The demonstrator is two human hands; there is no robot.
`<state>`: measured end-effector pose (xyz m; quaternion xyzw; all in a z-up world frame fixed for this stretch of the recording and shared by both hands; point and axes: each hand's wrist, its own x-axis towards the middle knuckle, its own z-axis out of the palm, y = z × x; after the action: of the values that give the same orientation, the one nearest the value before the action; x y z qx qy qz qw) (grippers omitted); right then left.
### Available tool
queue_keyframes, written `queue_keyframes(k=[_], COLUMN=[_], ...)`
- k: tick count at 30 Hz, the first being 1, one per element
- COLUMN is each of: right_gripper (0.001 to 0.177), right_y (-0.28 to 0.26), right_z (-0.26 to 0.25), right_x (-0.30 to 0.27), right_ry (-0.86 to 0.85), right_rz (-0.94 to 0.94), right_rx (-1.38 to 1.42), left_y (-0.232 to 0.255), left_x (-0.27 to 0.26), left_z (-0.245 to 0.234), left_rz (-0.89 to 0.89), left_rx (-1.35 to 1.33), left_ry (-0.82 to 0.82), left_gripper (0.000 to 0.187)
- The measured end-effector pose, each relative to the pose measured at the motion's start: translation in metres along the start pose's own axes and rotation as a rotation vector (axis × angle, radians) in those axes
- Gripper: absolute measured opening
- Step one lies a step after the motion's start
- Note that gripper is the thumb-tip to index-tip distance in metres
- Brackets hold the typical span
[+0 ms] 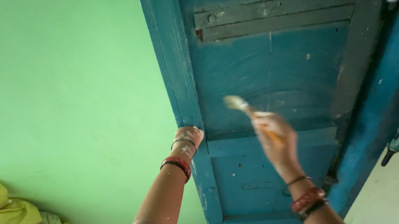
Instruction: The person applies paint to the upper portion of a blue door using a paintbrush, moving it in repeated strokes across the surface.
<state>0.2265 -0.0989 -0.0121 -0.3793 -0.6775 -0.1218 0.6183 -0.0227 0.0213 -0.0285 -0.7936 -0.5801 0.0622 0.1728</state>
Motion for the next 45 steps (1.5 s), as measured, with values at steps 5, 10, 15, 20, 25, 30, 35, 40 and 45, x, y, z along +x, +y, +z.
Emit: queue_keyframes(k=[5,10,15,20,25,30,35,40,45], right_gripper=[0.008,0.009,0.005,0.008,0.004,0.008,0.01,0.014,0.012], right_y=[0.037,0.064,0.05,-0.002,-0.039,-0.065,-0.066,-0.043,-0.013], right_z=[-0.056,-0.072,-0.044,0.013,0.056,0.064,0.059,0.038,-0.024], right_x=[-0.021,-0.038,-0.029,-0.016,-0.031,-0.055,-0.059,-0.051,-0.038], right_ry=[0.373,0.642,0.534,0.301,0.035,-0.153,-0.173,-0.063,0.151], right_rz=[0.314,0.39,0.318,0.11,0.01,0.08,0.142,0.163,0.236], right_rx=[-0.277,-0.153,-0.203,-0.13,-0.025,-0.004,0.008,-0.04,-0.283], left_y=[0.003,0.004,0.004,0.004,-0.009,-0.024,-0.013,-0.006,-0.01], left_x=[-0.006,-0.007,-0.008,-0.005,-0.018,-0.033,-0.045,-0.051,-0.042], left_z=[-0.009,-0.009,-0.012,-0.005,-0.001,-0.013,-0.005,-0.013,-0.012], left_rz=[0.012,0.019,0.0,0.007,-0.028,-0.333,-0.524,-0.669,-0.657], left_rx=[-0.005,-0.007,-0.017,-0.002,-0.195,-0.73,-1.107,-1.206,-1.16], left_ry=[-0.032,-0.019,-0.055,-0.06,0.093,-0.065,0.082,0.035,-0.077], left_gripper=[0.025,0.025,0.023,0.023,0.035,0.07,0.07,0.065,0.065])
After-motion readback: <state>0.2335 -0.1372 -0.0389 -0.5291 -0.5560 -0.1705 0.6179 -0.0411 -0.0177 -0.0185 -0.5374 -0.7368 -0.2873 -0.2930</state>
